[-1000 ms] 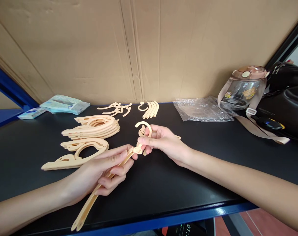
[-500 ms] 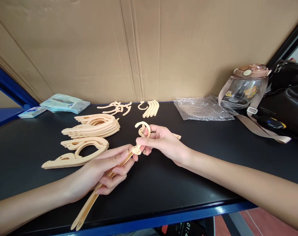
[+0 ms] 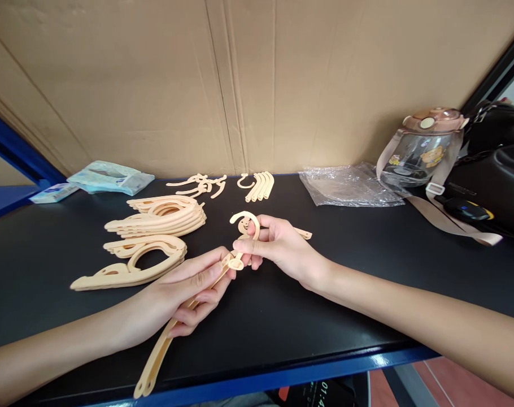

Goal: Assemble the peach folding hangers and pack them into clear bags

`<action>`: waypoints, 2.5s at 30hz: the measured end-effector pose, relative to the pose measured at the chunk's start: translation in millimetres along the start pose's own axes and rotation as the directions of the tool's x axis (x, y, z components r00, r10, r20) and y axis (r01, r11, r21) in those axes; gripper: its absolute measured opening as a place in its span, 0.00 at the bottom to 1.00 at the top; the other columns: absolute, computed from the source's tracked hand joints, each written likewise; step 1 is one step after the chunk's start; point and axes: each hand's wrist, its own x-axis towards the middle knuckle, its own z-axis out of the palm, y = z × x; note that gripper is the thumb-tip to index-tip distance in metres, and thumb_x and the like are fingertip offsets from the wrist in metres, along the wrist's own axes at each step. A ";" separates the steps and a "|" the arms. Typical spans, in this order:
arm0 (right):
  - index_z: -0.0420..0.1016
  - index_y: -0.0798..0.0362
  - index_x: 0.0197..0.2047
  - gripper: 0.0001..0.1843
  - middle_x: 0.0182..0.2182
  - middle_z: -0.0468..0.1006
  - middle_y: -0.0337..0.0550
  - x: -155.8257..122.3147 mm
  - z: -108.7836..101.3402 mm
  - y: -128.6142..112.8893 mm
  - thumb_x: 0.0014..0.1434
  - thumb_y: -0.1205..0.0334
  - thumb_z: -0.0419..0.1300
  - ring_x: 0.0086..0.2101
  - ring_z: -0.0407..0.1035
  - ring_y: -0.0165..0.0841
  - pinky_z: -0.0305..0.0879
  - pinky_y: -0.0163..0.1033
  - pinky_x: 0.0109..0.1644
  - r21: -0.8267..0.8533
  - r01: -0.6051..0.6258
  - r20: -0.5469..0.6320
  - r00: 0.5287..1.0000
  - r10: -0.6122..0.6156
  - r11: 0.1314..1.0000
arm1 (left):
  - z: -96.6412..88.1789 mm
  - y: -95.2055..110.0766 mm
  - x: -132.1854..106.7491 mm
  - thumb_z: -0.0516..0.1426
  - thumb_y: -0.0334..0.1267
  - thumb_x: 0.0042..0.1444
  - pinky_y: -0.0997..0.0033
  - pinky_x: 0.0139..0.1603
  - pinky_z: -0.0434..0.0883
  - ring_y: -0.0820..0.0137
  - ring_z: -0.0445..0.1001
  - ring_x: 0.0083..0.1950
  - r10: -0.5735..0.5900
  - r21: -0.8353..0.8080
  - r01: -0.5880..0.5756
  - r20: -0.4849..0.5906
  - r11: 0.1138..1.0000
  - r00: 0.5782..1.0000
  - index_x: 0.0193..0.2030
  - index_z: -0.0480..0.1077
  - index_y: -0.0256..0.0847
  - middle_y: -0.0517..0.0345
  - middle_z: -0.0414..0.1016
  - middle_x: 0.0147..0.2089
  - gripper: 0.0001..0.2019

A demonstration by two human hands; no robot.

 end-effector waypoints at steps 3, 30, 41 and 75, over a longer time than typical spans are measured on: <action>0.62 0.52 0.31 0.19 0.24 0.75 0.35 -1.7 1.8 -0.4 0.52 0.54 0.69 0.26 0.68 0.27 0.63 0.34 0.28 -0.011 -0.012 -0.020 1.000 0.012 1.000 | 2.0 -1.1 -1.4 0.48 0.54 0.66 0.85 0.15 0.45 0.81 0.43 0.19 -0.024 0.069 0.025 -0.022 0.997 0.999 0.40 0.59 0.44 0.71 0.48 0.25 0.15; 0.77 0.49 0.40 0.18 0.40 0.76 0.45 9.1 -53.9 -22.5 0.57 0.43 0.61 0.38 0.71 0.39 0.63 0.43 0.39 -0.948 0.036 -0.057 0.958 -0.281 0.317 | 1.4 8.1 -3.0 0.49 0.45 0.67 0.78 0.17 0.69 0.77 0.66 0.21 0.116 0.090 -0.098 -0.218 0.991 0.969 0.53 0.61 0.44 0.64 0.67 0.31 0.13; 0.73 0.51 0.38 0.08 0.32 0.78 0.39 8.9 -53.9 -26.6 0.61 0.56 0.57 0.32 0.71 0.35 0.61 0.39 0.33 -0.973 -0.090 -0.147 0.952 -0.268 0.214 | 1.9 9.4 -6.4 0.51 0.34 0.67 0.78 0.35 0.73 0.76 0.73 0.33 0.136 -0.142 -0.173 -0.236 0.975 0.962 0.52 0.70 0.38 0.56 0.72 0.42 0.11; 0.64 0.49 0.53 0.14 0.26 0.62 0.31 0.9 -37.3 -30.2 0.65 0.59 0.57 0.22 0.54 0.23 0.50 0.31 0.23 -0.254 0.046 0.126 0.992 -0.014 0.966 | 2.4 9.1 -8.9 0.59 0.41 0.62 0.79 0.35 0.78 0.74 0.76 0.35 0.264 0.069 -0.256 -0.310 0.964 0.913 0.46 0.69 0.44 0.63 0.72 0.32 0.09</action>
